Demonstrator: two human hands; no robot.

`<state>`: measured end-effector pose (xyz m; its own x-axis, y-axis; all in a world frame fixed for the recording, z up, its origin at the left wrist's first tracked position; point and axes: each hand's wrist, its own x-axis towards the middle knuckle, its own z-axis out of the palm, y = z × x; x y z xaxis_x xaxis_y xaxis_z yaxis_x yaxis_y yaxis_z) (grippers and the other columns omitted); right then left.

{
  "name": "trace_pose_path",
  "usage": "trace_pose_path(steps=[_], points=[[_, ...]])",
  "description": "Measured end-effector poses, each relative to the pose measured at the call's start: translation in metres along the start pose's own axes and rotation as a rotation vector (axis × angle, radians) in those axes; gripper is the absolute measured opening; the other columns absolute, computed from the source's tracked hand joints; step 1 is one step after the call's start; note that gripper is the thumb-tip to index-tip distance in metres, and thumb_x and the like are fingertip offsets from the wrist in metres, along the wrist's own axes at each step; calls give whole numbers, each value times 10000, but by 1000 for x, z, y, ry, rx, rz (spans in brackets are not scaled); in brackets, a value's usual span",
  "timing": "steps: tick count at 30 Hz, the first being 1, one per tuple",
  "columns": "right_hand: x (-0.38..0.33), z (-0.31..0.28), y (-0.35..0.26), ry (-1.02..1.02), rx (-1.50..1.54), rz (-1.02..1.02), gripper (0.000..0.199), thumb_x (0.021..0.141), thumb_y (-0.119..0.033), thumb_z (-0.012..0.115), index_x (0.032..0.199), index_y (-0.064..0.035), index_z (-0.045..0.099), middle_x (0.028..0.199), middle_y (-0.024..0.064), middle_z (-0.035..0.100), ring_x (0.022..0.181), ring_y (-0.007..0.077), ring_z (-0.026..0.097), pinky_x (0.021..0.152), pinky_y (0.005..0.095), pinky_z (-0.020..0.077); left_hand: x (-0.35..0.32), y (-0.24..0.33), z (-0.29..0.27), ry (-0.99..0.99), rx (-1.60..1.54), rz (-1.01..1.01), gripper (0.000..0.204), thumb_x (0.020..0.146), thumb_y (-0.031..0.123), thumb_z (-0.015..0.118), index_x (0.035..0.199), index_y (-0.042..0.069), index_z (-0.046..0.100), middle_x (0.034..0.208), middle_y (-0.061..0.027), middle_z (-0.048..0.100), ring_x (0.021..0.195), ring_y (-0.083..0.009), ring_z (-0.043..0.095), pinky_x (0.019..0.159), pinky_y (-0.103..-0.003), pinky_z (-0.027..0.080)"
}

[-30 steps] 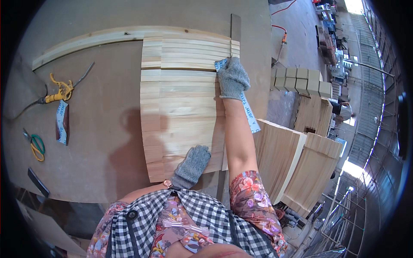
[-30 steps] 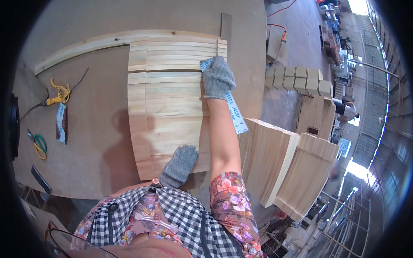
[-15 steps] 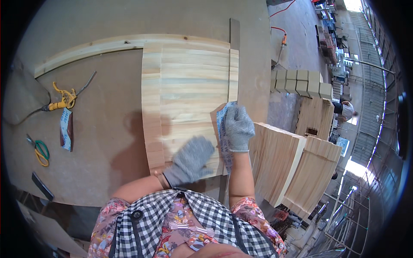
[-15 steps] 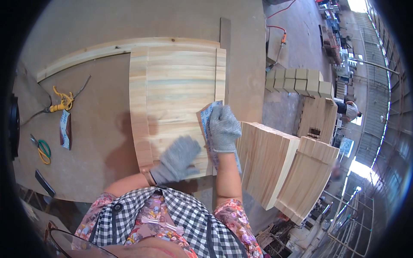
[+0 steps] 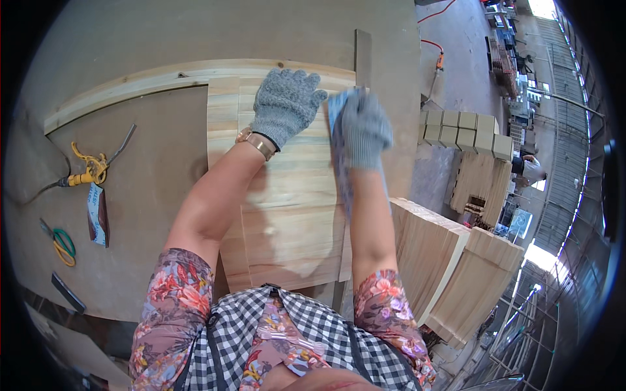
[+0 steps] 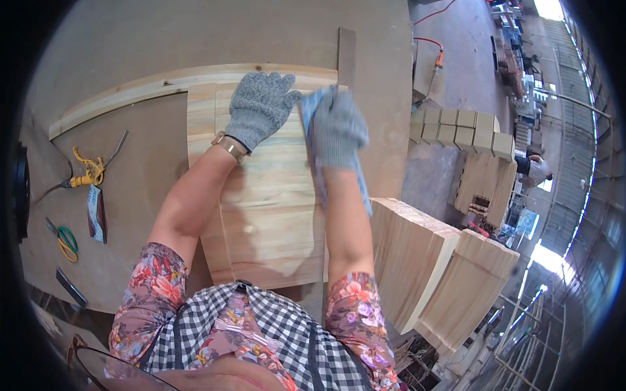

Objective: The worker is sanding and assembling various wood furniture components on a workbench in a factory environment.

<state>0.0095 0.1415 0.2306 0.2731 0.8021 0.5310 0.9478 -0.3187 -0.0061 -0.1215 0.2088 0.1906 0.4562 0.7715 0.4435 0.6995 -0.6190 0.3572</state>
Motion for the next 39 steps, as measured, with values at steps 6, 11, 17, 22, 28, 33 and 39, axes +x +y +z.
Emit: trace_pose_path(steps=[6,11,17,22,28,33,39], points=[[20,10,-1,-258,-52,121,206,855,-259,471,837,-77,565,766,171,630,725,339,615,624,439,468,11,-5,12,18,19,24,401,881,399,433,1075,84,587,960,-123,605,897,-272,559,809,-413,409],[-137,-23,20,-370,-11,122,230,860,-292,493,806,-79,561,694,165,604,650,343,599,579,448,469,-3,-26,19,62,37,-13,391,873,397,445,1061,83,583,920,-110,598,874,-266,561,778,-412,413],[-123,-18,8,-186,-7,-46,134,823,-190,539,736,-97,499,606,122,538,559,301,557,484,418,434,-2,-31,8,67,34,-18,390,873,398,452,1059,80,581,927,-109,598,870,-267,560,780,-415,414],[20,54,-9,-86,-70,55,224,850,-315,483,758,-119,541,710,147,615,678,336,610,567,445,468,3,-21,27,30,-6,12,396,867,396,459,1063,75,583,942,-118,599,872,-274,561,786,-414,417],[-43,23,6,-297,-55,86,183,817,-272,487,789,-107,560,737,154,616,695,325,607,585,434,471,0,-24,41,57,13,9,420,870,415,443,1077,76,582,963,-121,602,879,-278,567,788,-415,422],[-229,-81,20,-473,-117,217,142,845,-209,523,788,-84,555,681,141,589,602,311,585,509,413,460,-26,-9,4,117,77,63,424,875,428,436,1070,82,583,952,-128,605,859,-281,577,754,-424,437],[-157,-69,27,-200,-131,1,132,818,-206,545,746,-97,529,626,124,567,578,287,584,487,378,455,-22,21,-12,102,16,79,417,874,428,440,1052,79,582,926,-114,609,846,-280,576,748,-423,435]])
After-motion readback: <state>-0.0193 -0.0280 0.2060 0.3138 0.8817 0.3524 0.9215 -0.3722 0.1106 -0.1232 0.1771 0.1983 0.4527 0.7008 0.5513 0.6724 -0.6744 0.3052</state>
